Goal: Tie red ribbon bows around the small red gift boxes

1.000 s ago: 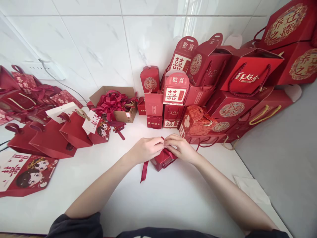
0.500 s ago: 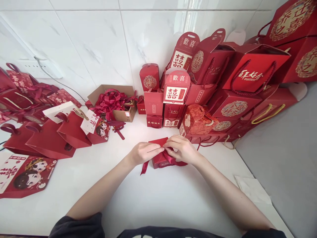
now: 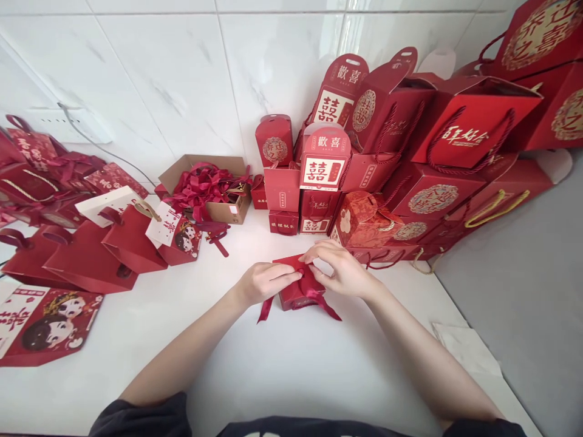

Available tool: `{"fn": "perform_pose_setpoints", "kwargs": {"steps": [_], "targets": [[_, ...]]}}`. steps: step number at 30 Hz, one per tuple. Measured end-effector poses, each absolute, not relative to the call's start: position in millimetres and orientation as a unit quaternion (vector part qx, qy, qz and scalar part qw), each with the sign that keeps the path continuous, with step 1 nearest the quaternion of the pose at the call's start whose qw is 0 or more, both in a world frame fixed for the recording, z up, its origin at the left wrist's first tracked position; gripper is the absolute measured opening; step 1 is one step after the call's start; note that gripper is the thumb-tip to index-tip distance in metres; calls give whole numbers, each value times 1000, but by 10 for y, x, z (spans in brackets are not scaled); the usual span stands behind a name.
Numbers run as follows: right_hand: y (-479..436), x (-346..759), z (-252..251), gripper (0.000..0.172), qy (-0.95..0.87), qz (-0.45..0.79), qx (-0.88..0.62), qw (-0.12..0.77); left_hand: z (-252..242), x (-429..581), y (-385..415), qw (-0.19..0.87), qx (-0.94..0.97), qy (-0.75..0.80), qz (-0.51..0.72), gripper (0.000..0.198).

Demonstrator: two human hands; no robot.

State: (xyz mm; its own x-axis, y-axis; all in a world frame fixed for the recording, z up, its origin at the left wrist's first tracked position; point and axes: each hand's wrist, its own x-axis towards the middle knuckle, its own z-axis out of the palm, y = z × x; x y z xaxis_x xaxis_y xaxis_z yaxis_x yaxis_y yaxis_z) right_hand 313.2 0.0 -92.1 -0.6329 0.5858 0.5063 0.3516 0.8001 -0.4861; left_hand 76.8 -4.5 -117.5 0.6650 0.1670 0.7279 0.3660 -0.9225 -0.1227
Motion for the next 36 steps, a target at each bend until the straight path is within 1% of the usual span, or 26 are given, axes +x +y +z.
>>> {"fn": "perform_pose_setpoints", "kwargs": {"steps": [2,6,10,12,15,18,21,24,27,29,32,34,36], "targets": [[-7,3118,-924,26,-888,195,-256,327,-1169,770,-45,127,-904,-145,-382,20],[-22,3086,-932,24,-892,186,-252,325,-1170,770,-48,123,-907,-151,-375,19],[-35,3074,-925,31,-887,207,-263,319,-1163,773,-50,119,-908,-152,-372,20],[-37,3072,-923,30,-887,215,-260,315,-1155,776,-51,118,-907,-149,-374,20],[-34,3071,-922,27,-878,207,-273,335,-1149,780,-53,119,-906,-155,-375,19],[-36,3058,-928,30,-873,217,-279,337,-1155,780,-54,117,-908,-158,-371,19],[-42,3036,-956,29,-867,247,-273,336,-1168,779,-51,116,-908,-155,-371,19],[-47,3031,-988,26,-820,302,-314,371,-1177,782,-46,113,-907,-157,-374,19],[-61,3032,-995,29,-772,365,-329,403,-1174,791,-46,105,-908,-158,-374,18],[-74,3023,-987,33,-780,382,-306,390,-1167,795,-49,101,-908,-162,-372,18],[-79,3023,-970,40,-818,329,-309,357,-1153,797,-53,103,-908,-164,-371,19],[-68,3067,-946,45,-840,235,-345,346,-1147,795,-54,112,-909,-160,-369,19],[-61,3166,-892,47,-851,106,-389,337,-1145,793,-52,117,-909,-159,-368,19]]}}
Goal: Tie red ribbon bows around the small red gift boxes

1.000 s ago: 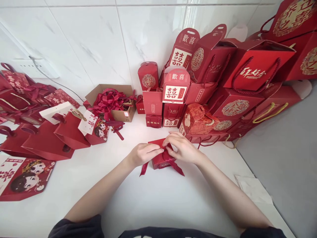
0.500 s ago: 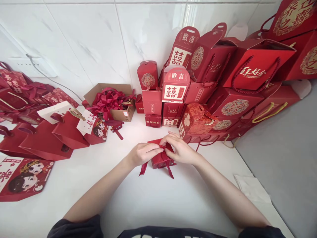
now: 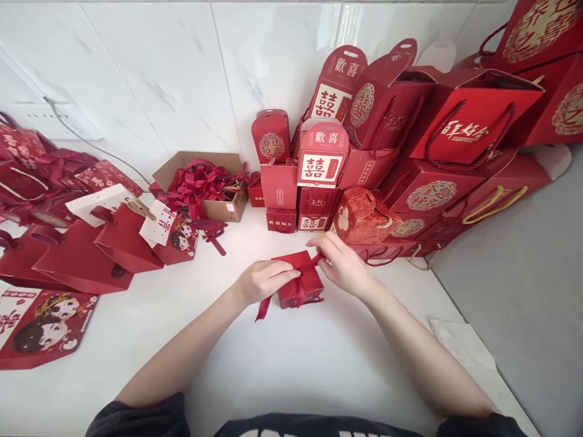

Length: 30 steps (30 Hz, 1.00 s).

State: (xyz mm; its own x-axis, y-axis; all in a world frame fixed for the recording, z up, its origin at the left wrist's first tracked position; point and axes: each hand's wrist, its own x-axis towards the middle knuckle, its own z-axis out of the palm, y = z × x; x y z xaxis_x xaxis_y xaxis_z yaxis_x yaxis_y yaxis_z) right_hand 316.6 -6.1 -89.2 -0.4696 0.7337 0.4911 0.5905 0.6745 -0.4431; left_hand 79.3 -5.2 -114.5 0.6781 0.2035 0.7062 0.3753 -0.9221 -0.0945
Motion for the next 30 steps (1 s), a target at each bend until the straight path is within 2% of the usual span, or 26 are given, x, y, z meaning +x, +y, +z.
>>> {"fn": "perform_pose_setpoints", "kwargs": {"steps": [3,5,7,9,12,18,24,30], "targets": [[-85,3391,-747,48,-823,-60,-453,336,-1156,786,-46,111,-909,-155,-370,18],[-120,3537,-648,46,-821,-81,-467,317,-1170,780,-37,105,-911,-153,-368,18],[-148,3623,-599,42,-857,-13,-442,264,-1183,772,-28,101,-914,-151,-363,20],[-146,3624,-619,42,-881,114,-411,203,-1186,765,-21,99,-917,-148,-358,21],[-81,3494,-737,32,-854,272,-410,167,-1173,761,-23,94,-919,-145,-355,22],[-2,3253,-878,24,-834,318,-401,207,-1149,781,-41,68,-912,-167,-369,20],[-25,3300,-863,8,-798,405,-378,238,-940,811,-98,-138,-885,-288,-339,21],[0,3260,-889,26,-723,549,-350,232,-647,730,-153,-187,-853,-445,-198,35]]}}
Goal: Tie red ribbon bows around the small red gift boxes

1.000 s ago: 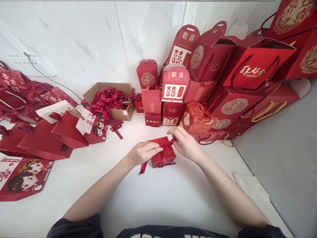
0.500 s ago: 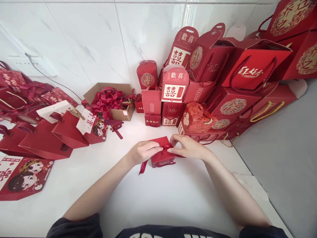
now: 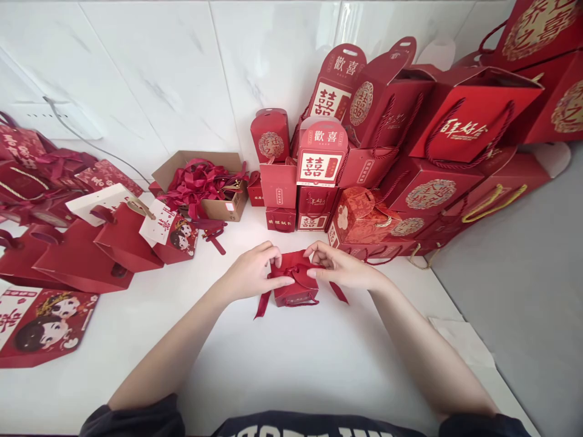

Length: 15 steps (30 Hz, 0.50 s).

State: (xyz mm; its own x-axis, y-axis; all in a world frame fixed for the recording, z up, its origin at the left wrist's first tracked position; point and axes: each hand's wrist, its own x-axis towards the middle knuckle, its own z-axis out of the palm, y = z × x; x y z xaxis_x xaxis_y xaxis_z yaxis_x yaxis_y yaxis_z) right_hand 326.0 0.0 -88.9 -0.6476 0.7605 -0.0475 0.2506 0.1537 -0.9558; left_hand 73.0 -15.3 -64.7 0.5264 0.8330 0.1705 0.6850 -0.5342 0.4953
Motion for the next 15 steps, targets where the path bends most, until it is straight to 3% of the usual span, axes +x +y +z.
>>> {"fn": "perform_pose_setpoints", "kwargs": {"steps": [8,15], "targets": [[71,3206,-1001,29,-647,627,-333,277,-598,546,-87,231,840,479,105,42],[101,3280,-1014,33,-640,655,-306,259,-668,486,37,459,781,408,115,39]]}}
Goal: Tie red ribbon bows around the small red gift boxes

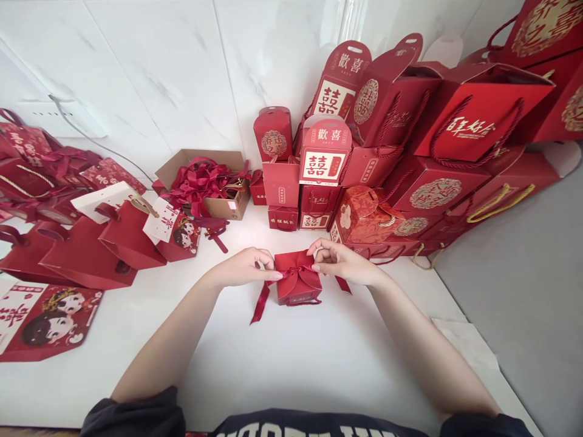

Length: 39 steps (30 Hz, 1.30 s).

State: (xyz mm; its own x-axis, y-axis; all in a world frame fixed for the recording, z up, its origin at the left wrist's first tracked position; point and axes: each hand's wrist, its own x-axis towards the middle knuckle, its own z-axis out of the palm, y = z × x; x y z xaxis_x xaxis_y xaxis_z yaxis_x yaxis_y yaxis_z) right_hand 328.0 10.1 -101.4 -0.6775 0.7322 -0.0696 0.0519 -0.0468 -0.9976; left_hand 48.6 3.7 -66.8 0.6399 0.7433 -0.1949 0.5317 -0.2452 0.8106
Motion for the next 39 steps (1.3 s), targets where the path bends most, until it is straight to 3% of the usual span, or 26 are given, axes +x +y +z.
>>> {"fn": "perform_pose_setpoints", "kwargs": {"steps": [5,15,22,26,30,39], "targets": [[124,3347,-1001,31,-654,652,-297,241,-715,433,118,544,721,422,83,39],[170,3507,-957,30,-694,606,-329,207,-614,321,154,565,718,405,31,30],[165,3470,-938,36,-653,652,-356,147,-688,337,145,623,659,420,44,30],[146,3373,-982,50,-663,643,-365,114,-694,355,140,614,658,434,41,31],[164,3349,-1053,44,-683,618,-360,145,-698,319,167,602,670,431,47,27],[200,3392,-1063,39,-672,629,-370,125,-753,188,237,644,669,371,-18,23]]}}
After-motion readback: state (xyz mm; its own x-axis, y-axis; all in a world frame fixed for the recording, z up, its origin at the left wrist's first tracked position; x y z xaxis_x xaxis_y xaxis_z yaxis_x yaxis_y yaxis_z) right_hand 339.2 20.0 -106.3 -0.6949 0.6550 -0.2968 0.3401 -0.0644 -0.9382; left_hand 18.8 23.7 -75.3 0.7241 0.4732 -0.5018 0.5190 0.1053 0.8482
